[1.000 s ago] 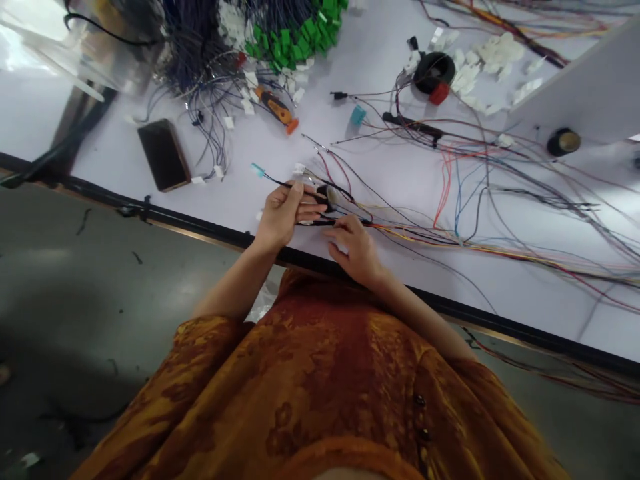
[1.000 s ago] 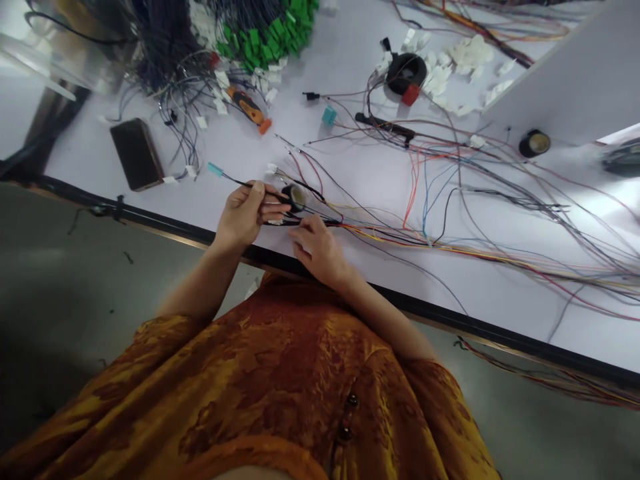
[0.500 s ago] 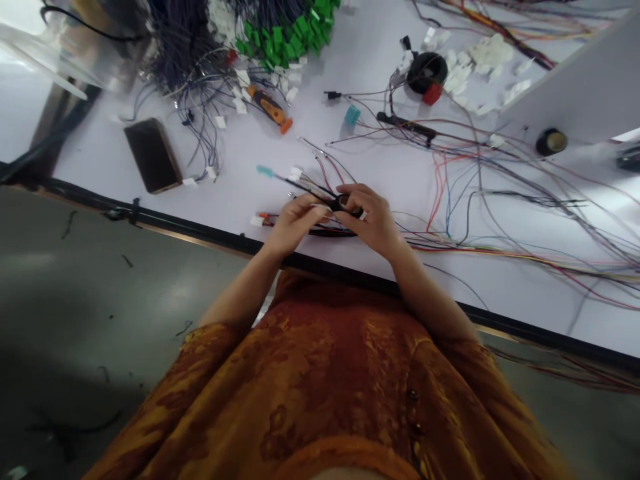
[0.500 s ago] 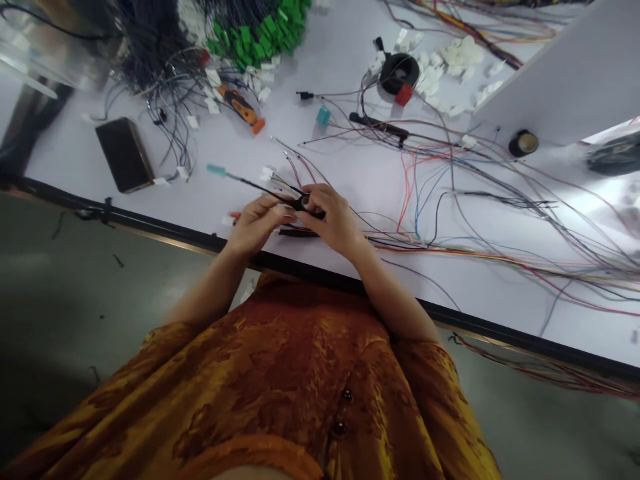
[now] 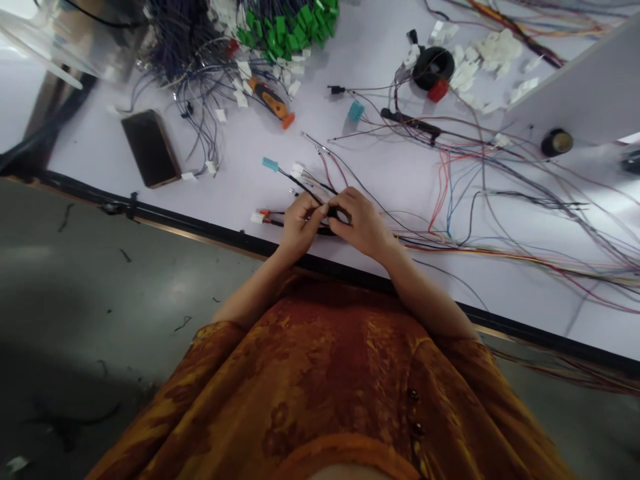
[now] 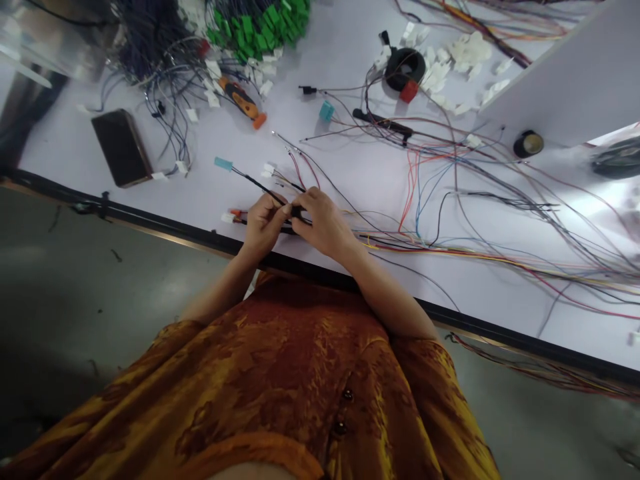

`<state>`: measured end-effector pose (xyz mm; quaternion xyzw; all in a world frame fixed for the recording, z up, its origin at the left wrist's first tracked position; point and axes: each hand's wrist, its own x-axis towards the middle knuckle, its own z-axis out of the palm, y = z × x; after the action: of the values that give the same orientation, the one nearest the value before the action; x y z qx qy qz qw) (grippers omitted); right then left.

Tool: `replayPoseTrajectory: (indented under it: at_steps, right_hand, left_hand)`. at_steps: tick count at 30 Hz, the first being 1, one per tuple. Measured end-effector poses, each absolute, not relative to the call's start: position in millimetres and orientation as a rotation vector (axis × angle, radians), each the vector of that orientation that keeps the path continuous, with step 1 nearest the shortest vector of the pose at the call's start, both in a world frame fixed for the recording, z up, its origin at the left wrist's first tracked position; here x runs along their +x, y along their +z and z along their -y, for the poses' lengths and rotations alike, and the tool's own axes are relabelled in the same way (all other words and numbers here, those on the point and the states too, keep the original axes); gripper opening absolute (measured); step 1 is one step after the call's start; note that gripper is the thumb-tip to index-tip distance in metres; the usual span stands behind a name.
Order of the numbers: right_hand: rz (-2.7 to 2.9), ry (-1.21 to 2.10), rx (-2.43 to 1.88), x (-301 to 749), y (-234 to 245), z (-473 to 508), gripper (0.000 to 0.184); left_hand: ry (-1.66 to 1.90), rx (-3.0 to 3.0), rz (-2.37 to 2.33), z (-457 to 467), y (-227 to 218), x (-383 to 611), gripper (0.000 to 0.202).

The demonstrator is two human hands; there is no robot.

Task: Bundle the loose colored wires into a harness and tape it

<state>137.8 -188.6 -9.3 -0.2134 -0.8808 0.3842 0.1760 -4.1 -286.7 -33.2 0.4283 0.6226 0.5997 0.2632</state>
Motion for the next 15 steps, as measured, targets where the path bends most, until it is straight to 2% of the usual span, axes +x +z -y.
replayPoseTrajectory:
  at_steps: [2, 8, 12, 15]
  right_hand:
    - [2.542, 1.045, -0.62, 134.5, -5.1, 186.8, 0.009]
    - [2.741, 0.71, -0.683, 127.7, 3.8, 214.6, 0.019]
    - [2.689, 1.048, -0.21, 128.9, 15.5, 254.9, 0.024]
    - [2.414, 1.133, -0.304, 138.2, 13.6, 229.1, 0.021]
  left_hand:
    - [1.633, 1.14, -1.659, 288.7, -35.0, -2.1, 0.037]
    - [1.657, 0.971, -1.541, 290.3, -40.1, 4.7, 0.04]
    - [1.735, 0.847, -1.655, 282.5, -46.2, -0.9, 0.047]
    - [1.696, 0.771, -1.556, 278.5, -44.3, -10.7, 0.041]
